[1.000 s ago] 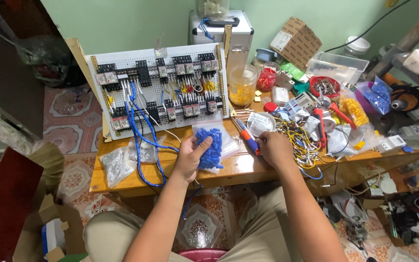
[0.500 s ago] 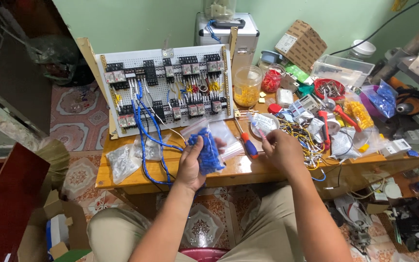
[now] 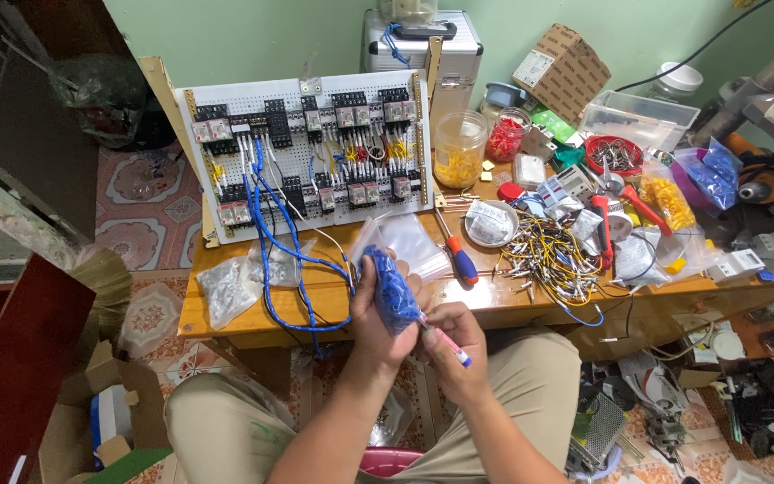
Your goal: The person is organizing blue wire terminals by labeling small plastic bags and filling them with the terminals before placing them in a storage container.
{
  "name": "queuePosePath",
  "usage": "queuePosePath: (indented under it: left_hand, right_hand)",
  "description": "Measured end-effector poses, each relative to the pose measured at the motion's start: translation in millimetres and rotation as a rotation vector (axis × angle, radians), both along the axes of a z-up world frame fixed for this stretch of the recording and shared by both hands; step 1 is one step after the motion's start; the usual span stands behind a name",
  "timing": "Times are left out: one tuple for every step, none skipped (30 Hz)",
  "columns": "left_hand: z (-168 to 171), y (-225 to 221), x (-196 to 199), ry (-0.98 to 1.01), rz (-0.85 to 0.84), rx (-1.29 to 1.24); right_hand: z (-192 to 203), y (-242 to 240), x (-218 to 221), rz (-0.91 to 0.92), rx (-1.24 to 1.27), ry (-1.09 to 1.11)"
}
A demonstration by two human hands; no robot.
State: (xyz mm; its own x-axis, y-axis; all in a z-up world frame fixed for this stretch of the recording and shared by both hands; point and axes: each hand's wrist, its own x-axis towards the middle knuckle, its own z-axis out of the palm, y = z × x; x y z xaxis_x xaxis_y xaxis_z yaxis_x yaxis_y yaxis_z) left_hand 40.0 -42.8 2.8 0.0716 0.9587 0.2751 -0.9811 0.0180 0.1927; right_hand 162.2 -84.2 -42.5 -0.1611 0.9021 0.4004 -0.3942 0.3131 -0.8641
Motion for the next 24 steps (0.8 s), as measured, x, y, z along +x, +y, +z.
queuePosePath:
  left_hand:
    - [-5,1,3,-0.069,-0.014,-0.09]
    - [-8,0,1,-0.068,-0.012,-0.087]
    - [-12,-2,-2,-0.077,-0.006,-0.119]
    - [-15,-3,-5,-0.087,-0.001,-0.152]
    - [-17,-6,-5,-0.086,-0.001,-0.155]
    - [-18,-9,-5,-0.063,0.048,-0.175]
    - [-19,-11,-4,-0.043,0.096,-0.192]
    - [-17,-9,-18,-0.044,0.095,-0.194]
    - [-14,-6,-33,-0.331,-0.018,0.0]
    - [-12,-4,-48,-0.615,-0.131,0.198]
    - [6,-2,-73,-0.617,-0.129,0.2]
    - [25,-1,-98,-0.337,0.153,0.256]
    - [43,0,-123,-0.054,0.439,0.305]
    - [54,2,-117,-0.061,0.451,0.305]
    - [63,-1,-112,0.268,0.462,0.276]
    - [72,-3,-107,0.597,0.46,0.241]
    - [63,3,-96,0.596,0.473,0.238]
    - [56,8,-86,0.752,0.333,0.087]
    - [48,13,-75,0.901,0.182,-0.065]
    - [47,14,-67,0.901,0.192,-0.069]
    - [45,17,-58,1.028,0.269,0.024]
    - [44,20,-48,1.153,0.347,0.119]
    - [43,23,-44,1.154,0.343,0.119]
    - [42,27,-40,1.242,0.341,0.101]
  right_hand:
    - [-5,2,-8,-0.03,-0.004,0.096]
    - [0,-1,-15,-0.027,-0.002,0.097]
    - [5,-5,-23,-0.025,-0.049,0.209]
    - [10,-8,-31,-0.023,-0.097,0.32]
    - [9,-12,-31,-0.024,-0.1,0.321]
    - [7,-16,-32,-0.015,-0.285,0.426]
    - [6,-19,-32,-0.006,-0.47,0.529]
    - [10,-24,-24,-0.007,-0.471,0.528]
    - [15,-29,-16,-0.074,-0.628,0.552]
    - [19,-34,-8,-0.139,-0.787,0.574]
    - [11,-36,9,-0.138,-0.786,0.571]
    - [3,-39,26,-0.094,-0.521,0.578]
    - [-4,-39,45,-0.033,-0.259,0.572]
    - [3,-27,54,-0.023,-0.26,0.562]
    - [6,-24,61,-0.067,-0.162,0.496]
    - [9,-21,69,-0.11,-0.065,0.428]
    - [15,-15,70,-0.097,-0.067,0.425]
    - [22,-9,71,-0.143,0.034,0.352]
    - [28,-4,72,-0.194,0.136,0.282]
    - [33,10,61,-0.183,0.135,0.282]
    - [38,24,53,-0.373,0.258,0.191]
    - [43,38,45,-0.563,0.378,0.1]
    - [45,46,40,-0.567,0.376,0.1]
    - [48,55,35,-0.667,0.403,-0.092]
